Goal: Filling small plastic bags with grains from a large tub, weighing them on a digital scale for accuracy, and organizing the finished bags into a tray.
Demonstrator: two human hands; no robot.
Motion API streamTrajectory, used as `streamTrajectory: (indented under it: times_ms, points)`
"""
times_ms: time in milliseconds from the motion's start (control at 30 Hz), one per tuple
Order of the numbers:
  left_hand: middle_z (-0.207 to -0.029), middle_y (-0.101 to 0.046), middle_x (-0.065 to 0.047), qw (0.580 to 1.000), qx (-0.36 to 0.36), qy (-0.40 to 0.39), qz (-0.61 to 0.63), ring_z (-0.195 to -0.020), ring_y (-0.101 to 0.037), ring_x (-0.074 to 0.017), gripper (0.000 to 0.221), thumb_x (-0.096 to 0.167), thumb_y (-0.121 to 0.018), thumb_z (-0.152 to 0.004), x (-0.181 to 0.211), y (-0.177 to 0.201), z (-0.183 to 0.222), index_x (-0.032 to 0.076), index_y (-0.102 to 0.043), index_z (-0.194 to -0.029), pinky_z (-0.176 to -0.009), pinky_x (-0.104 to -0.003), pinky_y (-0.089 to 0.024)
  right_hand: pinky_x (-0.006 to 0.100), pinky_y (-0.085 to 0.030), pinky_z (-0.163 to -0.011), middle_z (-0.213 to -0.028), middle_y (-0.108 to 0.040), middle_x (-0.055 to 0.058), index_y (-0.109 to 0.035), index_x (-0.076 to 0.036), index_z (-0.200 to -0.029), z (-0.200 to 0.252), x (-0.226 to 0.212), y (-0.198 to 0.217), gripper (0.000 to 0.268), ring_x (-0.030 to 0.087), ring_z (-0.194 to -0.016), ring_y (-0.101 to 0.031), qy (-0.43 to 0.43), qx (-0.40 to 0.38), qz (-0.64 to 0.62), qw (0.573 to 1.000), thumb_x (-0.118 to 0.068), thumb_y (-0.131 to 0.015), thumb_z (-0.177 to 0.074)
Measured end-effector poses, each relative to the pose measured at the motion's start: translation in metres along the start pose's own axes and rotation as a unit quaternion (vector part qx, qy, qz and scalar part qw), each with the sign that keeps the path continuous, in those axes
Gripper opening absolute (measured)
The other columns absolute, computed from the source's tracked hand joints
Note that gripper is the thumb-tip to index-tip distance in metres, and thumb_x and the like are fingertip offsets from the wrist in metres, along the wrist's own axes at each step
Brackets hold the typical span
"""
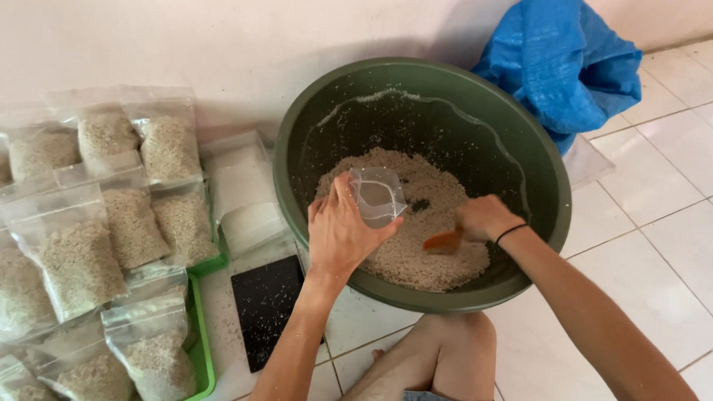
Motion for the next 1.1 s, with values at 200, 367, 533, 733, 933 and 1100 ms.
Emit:
streamTrajectory:
  times_ms: [200, 367, 533, 733, 933, 1100]
  points:
    - [-0.118, -0.066, -0.014, 0.999, -0.043, 0.018, 0.001, -0.103, -0.069, -0.0305, 0.100, 0.067, -0.075, -0.062, -0.004, -0.008, -0.001, 0.004, -0.041, -0.131, -0.097, -0.049, -0.048, 0.034, -0.050, -0.064, -0.066, -0.070, 0.006, -0.079, -0.012, -0.083, 0.072, -0.035, 0.076, 0.033, 0.023, -0.062, -0.063, 0.060, -0.022, -0.164, 0.984, -0.036, -0.058, -0.090]
    - [-0.118, -0.065, -0.015, 0.999, -0.046, 0.015, -0.002, -0.104, -0.069, -0.0310, 0.098, 0.067, -0.074, -0.064, -0.004, -0.008, 0.000, 0.004, -0.042, -0.130, -0.097, -0.050, -0.048, 0.034, -0.047, -0.064, -0.069, -0.072, 0.003, -0.082, -0.021, -0.091, 0.079, -0.028, 0.070, 0.030, 0.020, -0.062, -0.058, 0.070, -0.030, -0.283, 0.956, -0.042, -0.061, -0.091]
    - [-0.117, -0.065, -0.014, 0.999, -0.043, 0.006, 0.001, -0.104, -0.069, -0.0303, 0.094, 0.065, -0.074, -0.066, -0.002, -0.004, 0.000, 0.006, -0.040, -0.130, -0.097, -0.052, -0.048, 0.034, -0.035, -0.054, -0.047, -0.048, -0.002, -0.066, -0.021, -0.054, 0.094, -0.028, 0.082, 0.045, 0.014, -0.048, -0.038, 0.061, -0.025, -0.379, 0.923, -0.042, -0.061, -0.093]
    - [-0.115, -0.064, -0.015, 0.999, -0.039, 0.008, 0.000, -0.104, -0.068, -0.0304, 0.094, 0.067, -0.075, -0.065, 0.000, -0.004, 0.001, 0.005, -0.041, -0.128, -0.095, -0.053, -0.050, 0.038, -0.041, -0.064, -0.060, -0.057, 0.008, -0.078, -0.013, -0.069, 0.111, -0.011, 0.093, 0.032, 0.021, -0.062, -0.047, 0.000, 0.024, -0.501, 0.865, -0.027, -0.059, -0.091]
    - [-0.118, -0.064, -0.015, 0.997, -0.081, 0.020, 0.001, -0.104, -0.068, -0.0314, 0.096, 0.069, -0.075, -0.063, -0.006, -0.013, -0.001, 0.008, -0.039, -0.128, -0.096, -0.056, -0.048, 0.053, -0.043, -0.102, -0.131, -0.061, 0.026, -0.059, -0.002, -0.137, 0.142, 0.012, 0.111, 0.049, 0.041, -0.122, -0.057, -0.058, 0.070, -0.598, 0.796, -0.034, -0.054, -0.099]
    - [-0.119, -0.063, -0.017, 0.994, -0.106, 0.003, -0.008, -0.107, -0.066, -0.0326, 0.095, 0.067, -0.075, -0.067, 0.002, -0.006, 0.001, 0.006, -0.039, -0.130, -0.098, -0.054, -0.047, 0.019, -0.033, -0.051, -0.067, -0.051, 0.003, -0.069, -0.004, -0.123, 0.155, 0.015, 0.144, 0.036, 0.008, -0.060, -0.042, -0.022, 0.178, -0.640, 0.747, -0.026, -0.058, -0.097]
Point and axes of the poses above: each hand's wrist, its own z-axis away from the middle knuckle, its own y-axis out of the back of the hand, x = y × z, the point moved 7 cm from there along -z, towards the middle knuckle
